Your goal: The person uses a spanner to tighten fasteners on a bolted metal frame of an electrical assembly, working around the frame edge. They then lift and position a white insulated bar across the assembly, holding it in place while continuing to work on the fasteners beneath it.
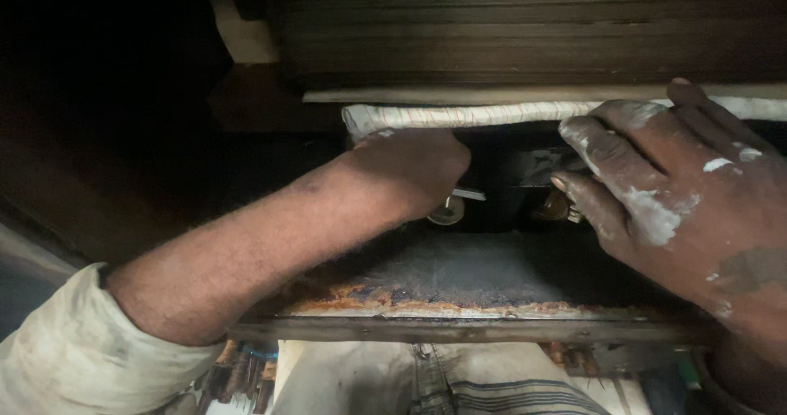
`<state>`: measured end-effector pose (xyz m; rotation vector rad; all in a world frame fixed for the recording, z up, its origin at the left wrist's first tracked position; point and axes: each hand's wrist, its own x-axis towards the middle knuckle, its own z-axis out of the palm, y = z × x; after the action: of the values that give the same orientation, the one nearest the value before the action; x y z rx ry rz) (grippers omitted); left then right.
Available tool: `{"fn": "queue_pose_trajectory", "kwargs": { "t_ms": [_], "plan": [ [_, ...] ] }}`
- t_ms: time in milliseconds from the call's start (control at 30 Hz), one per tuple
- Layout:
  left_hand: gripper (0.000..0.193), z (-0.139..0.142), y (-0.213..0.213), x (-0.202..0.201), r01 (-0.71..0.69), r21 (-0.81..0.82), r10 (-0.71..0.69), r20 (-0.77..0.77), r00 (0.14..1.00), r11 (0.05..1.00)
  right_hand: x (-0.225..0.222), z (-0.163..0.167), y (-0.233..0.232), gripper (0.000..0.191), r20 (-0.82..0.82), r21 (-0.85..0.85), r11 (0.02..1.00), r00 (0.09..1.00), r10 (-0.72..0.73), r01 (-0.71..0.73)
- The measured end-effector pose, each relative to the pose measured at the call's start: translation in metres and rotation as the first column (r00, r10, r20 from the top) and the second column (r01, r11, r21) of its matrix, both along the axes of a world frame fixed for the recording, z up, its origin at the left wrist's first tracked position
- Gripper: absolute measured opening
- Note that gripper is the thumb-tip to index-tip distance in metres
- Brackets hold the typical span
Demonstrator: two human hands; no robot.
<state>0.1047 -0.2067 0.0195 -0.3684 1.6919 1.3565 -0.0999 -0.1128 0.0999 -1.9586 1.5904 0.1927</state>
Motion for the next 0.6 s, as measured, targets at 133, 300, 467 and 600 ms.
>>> {"fn": "queue_pose_trajectory", "kwargs": {
  "t_ms": [133, 300, 467, 600],
  "plan": [
    [0.018, 0.0024, -0.0030, -0.0044, 0.046, 0.052, -0.050, 0.071, 0.996, 0.998, -0.0003, 0.0007, 0.0009, 0.048, -0.046, 0.019, 1.000, 0.999, 0.026, -0.025],
    [0.018, 0.0057, -0.0043, -0.0042, 0.044, 0.047, -0.047, 0.063, 0.997, 0.998, -0.0006, -0.0006, 0.0017, 0.049, -0.093, 0.061, 0.997, 0.994, 0.050, -0.045],
    [0.017, 0.0073, -0.0081, -0.0034, 0.014, 0.050, -0.016, 0.042, 0.999, 0.999, 0.0009, 0.0012, 0.0001, 0.046, -0.030, 0.032, 0.999, 1.000, 0.007, -0.007],
    [0.026, 0.0077, -0.0097, -0.0041, 0.010, 0.082, -0.014, 0.058, 0.998, 0.997, 0.0011, 0.0036, -0.0030, 0.046, -0.033, 0.016, 1.000, 0.999, 0.024, -0.024]
  ]
}}
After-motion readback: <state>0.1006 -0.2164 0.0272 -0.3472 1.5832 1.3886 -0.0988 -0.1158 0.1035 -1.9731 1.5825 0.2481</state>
